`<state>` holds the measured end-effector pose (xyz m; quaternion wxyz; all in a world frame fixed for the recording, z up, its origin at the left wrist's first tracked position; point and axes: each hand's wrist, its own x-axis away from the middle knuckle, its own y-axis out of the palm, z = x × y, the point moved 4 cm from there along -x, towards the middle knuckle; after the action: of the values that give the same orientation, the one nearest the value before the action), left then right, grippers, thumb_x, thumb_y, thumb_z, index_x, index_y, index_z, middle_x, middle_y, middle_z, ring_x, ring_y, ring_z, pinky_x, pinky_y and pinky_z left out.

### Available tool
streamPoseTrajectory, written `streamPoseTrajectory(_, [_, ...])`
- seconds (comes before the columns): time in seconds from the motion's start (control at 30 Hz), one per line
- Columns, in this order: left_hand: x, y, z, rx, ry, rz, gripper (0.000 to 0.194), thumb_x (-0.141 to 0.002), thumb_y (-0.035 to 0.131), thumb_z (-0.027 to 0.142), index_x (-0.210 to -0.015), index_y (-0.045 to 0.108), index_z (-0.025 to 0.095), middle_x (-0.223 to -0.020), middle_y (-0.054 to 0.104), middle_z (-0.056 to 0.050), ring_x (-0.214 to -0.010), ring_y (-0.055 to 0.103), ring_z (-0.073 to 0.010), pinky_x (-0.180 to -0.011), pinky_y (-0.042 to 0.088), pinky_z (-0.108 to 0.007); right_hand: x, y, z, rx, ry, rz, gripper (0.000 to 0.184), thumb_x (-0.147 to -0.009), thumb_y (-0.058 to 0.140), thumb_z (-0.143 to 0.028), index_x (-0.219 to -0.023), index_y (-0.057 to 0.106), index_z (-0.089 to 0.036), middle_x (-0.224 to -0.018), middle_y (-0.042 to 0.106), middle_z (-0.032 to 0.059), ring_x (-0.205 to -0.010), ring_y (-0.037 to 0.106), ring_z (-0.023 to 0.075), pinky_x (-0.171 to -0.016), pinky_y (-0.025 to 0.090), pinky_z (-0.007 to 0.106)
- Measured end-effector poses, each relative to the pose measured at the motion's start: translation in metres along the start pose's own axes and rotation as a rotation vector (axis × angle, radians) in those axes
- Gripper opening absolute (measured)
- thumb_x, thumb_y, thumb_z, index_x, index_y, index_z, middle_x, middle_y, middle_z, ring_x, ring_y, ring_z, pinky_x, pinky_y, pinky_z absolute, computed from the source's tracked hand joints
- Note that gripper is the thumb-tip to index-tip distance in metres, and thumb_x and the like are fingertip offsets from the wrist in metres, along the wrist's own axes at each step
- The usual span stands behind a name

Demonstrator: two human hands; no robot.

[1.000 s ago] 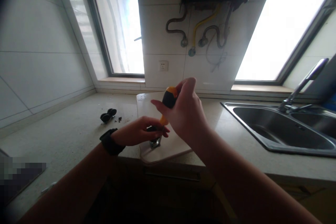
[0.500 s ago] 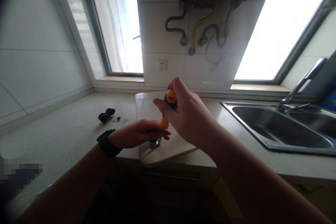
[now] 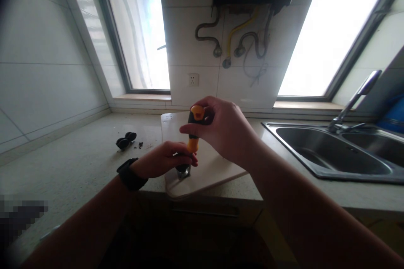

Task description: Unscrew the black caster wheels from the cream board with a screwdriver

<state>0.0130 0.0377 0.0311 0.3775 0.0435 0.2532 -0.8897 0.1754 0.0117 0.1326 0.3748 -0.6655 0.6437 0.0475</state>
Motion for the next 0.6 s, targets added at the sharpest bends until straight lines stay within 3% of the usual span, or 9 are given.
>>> streamPoseTrajectory(0.13, [0.0, 0.0, -0.001, 0.005, -0.034, 0.062, 0.015, -0.09, 0.07, 0.026, -0.095, 0.075, 0.013, -0.097, 0.077, -0.01, -0.091, 0.07, -0.0191, -0.085, 0.055, -0.033, -0.002, 0.007, 0.002, -0.265, -0.011, -0.183, 0.041, -0.075, 0.081, -0.029, -0.109, 0.06, -0.022, -0.103, 0.076, 0.0059, -0.097, 0.073, 0.0214, -0.086, 0.062, 0.041])
streamPoseTrajectory(0.23, [-0.001, 0.0, -0.004, -0.038, -0.04, 0.136, 0.015, -0.087, 0.074, 0.028, -0.091, 0.075, 0.013, -0.098, 0.074, -0.009, -0.089, 0.069, -0.0185, -0.082, 0.054, -0.031, -0.004, 0.011, 0.006, -0.307, -0.023, -0.253, 0.033, -0.085, 0.069, -0.024, -0.113, 0.052, -0.025, -0.117, 0.072, 0.0065, -0.107, 0.07, 0.0193, -0.092, 0.059, 0.041])
streamPoseTrajectory(0.33, [-0.001, -0.001, -0.005, -0.096, -0.017, 0.191, 0.016, -0.085, 0.076, 0.03, -0.088, 0.074, 0.014, -0.099, 0.07, -0.008, -0.087, 0.066, -0.0172, -0.08, 0.054, -0.03, -0.006, 0.009, 0.006, -0.069, -0.06, -0.158, 0.023, -0.09, 0.064, -0.037, -0.108, 0.057, -0.024, -0.116, 0.068, 0.0073, -0.098, 0.07, 0.0202, -0.086, 0.059, 0.041])
streamPoseTrajectory(0.43, [-0.001, -0.001, -0.005, -0.125, 0.004, 0.2, 0.018, -0.084, 0.077, 0.031, -0.084, 0.071, 0.015, -0.098, 0.066, -0.007, -0.085, 0.064, -0.0165, -0.08, 0.053, -0.031, -0.007, 0.006, -0.001, 0.179, -0.1, -0.07, 0.035, -0.084, 0.07, -0.051, -0.104, 0.067, -0.023, -0.103, 0.068, 0.007, -0.085, 0.069, 0.0214, -0.076, 0.059, 0.042])
streamPoseTrajectory(0.53, [0.0, -0.001, -0.004, -0.129, 0.003, 0.226, 0.023, -0.083, 0.078, 0.034, -0.08, 0.067, 0.015, -0.097, 0.065, -0.006, -0.084, 0.064, -0.0162, -0.079, 0.053, -0.031, -0.009, 0.005, -0.002, 0.076, -0.039, -0.067, 0.044, -0.073, 0.082, -0.047, -0.108, 0.069, -0.023, -0.092, 0.072, 0.0048, -0.082, 0.071, 0.023, -0.074, 0.061, 0.043])
streamPoseTrajectory(0.6, [-0.001, -0.001, -0.006, -0.131, -0.021, 0.263, 0.027, -0.082, 0.079, 0.037, -0.078, 0.063, 0.015, -0.093, 0.064, -0.005, -0.081, 0.062, -0.0155, -0.076, 0.052, -0.03, -0.011, 0.004, -0.001, -0.042, -0.01, -0.063, 0.046, -0.071, 0.084, -0.039, -0.111, 0.068, -0.022, -0.096, 0.074, 0.0053, -0.086, 0.072, 0.0231, -0.079, 0.062, 0.043])
